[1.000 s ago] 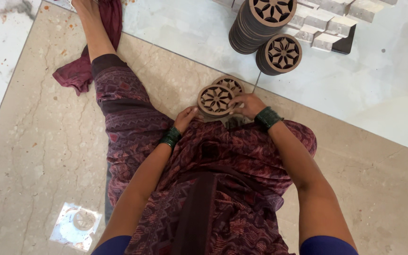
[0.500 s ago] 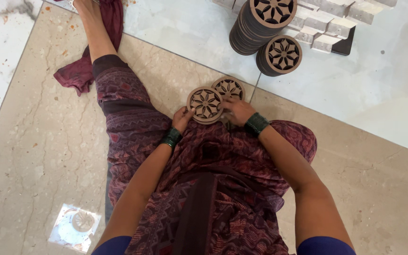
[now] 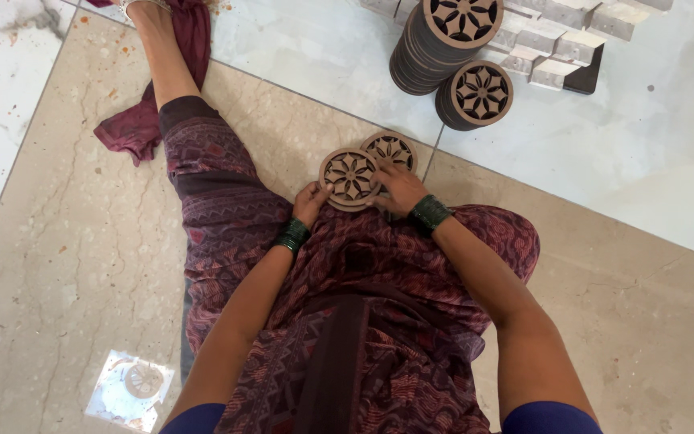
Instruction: The person sits on a tiled floor and stacks decorative carved wooden discs one at a time, picking each disc by hand and placing it onto piles beside a larger stack. The person occasionally repositions discs and aligns them on the piles.
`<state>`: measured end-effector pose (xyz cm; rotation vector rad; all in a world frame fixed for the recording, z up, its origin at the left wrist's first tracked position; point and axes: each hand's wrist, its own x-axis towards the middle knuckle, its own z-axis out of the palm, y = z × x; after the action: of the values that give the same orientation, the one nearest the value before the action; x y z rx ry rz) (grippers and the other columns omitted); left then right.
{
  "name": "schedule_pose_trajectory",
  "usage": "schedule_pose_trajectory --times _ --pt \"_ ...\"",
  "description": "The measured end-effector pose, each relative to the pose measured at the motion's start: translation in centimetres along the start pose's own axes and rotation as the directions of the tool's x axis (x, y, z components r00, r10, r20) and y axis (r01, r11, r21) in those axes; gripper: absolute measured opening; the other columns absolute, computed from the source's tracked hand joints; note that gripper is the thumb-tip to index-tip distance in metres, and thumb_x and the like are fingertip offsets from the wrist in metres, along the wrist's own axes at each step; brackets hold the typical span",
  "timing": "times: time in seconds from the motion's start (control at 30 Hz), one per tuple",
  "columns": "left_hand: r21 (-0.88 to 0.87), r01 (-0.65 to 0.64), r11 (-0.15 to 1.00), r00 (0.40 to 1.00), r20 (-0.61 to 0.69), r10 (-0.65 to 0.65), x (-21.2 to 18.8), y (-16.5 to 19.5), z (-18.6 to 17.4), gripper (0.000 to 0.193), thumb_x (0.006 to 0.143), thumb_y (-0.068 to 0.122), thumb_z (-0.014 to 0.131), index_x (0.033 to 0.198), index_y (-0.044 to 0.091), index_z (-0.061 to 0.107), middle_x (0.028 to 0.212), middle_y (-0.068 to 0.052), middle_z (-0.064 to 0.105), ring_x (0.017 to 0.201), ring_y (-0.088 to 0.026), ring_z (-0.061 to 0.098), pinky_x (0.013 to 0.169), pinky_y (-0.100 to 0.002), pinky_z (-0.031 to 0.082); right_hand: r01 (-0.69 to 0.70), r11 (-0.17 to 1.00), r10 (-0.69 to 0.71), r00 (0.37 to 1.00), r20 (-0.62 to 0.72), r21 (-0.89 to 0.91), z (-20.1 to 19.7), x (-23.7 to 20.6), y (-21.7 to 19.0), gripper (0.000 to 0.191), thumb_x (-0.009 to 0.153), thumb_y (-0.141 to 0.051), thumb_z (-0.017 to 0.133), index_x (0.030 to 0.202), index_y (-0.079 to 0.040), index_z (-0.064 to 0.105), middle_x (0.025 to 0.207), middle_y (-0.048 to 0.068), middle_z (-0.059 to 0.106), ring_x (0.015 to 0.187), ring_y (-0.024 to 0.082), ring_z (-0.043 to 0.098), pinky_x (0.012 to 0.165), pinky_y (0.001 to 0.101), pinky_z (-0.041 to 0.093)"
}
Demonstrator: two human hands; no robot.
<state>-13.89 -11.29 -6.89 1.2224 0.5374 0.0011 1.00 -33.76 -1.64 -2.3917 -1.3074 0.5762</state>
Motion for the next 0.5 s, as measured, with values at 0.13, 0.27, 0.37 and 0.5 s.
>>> schedule_pose_trajectory --times 0.13,0.27,0.37,0.5 --pt "0.038 -0.031 0.999 0.999 -0.031 0.032 -0.07 -0.19 -0.12 0.034 0.104 0.035 0.073 0.099 0.003 0.064 0.093 0.001 0.060 0.087 -0.009 0.053 0.083 -0.026 0.048 -0.027 0.999 0.027 1.000 0.016 0.041 -0.37 0.07 -0.12 0.049 0.088 -0.047 0.079 0.118 -0.014 0.059 0.158 0.029 0.040 0.141 0.051 0.040 0.110 0.0596 0.041" --pt "0.037 -0.088 0.995 0.996 -0.022 0.089 0.00 -0.28 -0.12 0.046 0.113 0.035 0.076 0.097 -0.004 0.058 0.096 -0.002 0.052 0.091 -0.013 0.049 0.087 -0.029 0.047 -0.038 0.995 0.035 0.999 0.039 0.095 -0.54 0.04 -0.42 0.055 0.085 -0.047 0.081 0.122 -0.014 0.059 0.156 0.030 0.038 0.142 0.052 0.038 0.111 0.0594 0.040" --pt "-0.039 -0.023 0.999 1.000 -0.011 0.022 0.03 -0.19 0.03 0.035 0.099 0.036 0.071 0.108 0.002 0.069 0.101 -0.001 0.069 0.094 -0.010 0.060 0.089 -0.027 0.050 -0.032 0.997 0.030 0.999 0.026 0.068 -0.57 0.31 -0.35 0.057 0.080 -0.048 0.084 0.118 -0.013 0.060 0.157 0.029 0.039 0.142 0.050 0.038 0.113 0.0583 0.038" --pt "0.045 -0.017 0.999 1.000 -0.007 0.018 0.01 -0.16 0.05 0.037 0.099 0.036 0.069 0.114 0.003 0.068 0.106 -0.001 0.070 0.097 -0.010 0.061 0.091 -0.027 0.049 -0.046 0.996 0.044 0.999 0.020 0.082 -0.25 0.27 -0.04 0.056 0.077 -0.046 0.087 0.114 -0.013 0.060 0.158 0.028 0.040 0.144 0.048 0.039 0.114 0.0556 0.040"
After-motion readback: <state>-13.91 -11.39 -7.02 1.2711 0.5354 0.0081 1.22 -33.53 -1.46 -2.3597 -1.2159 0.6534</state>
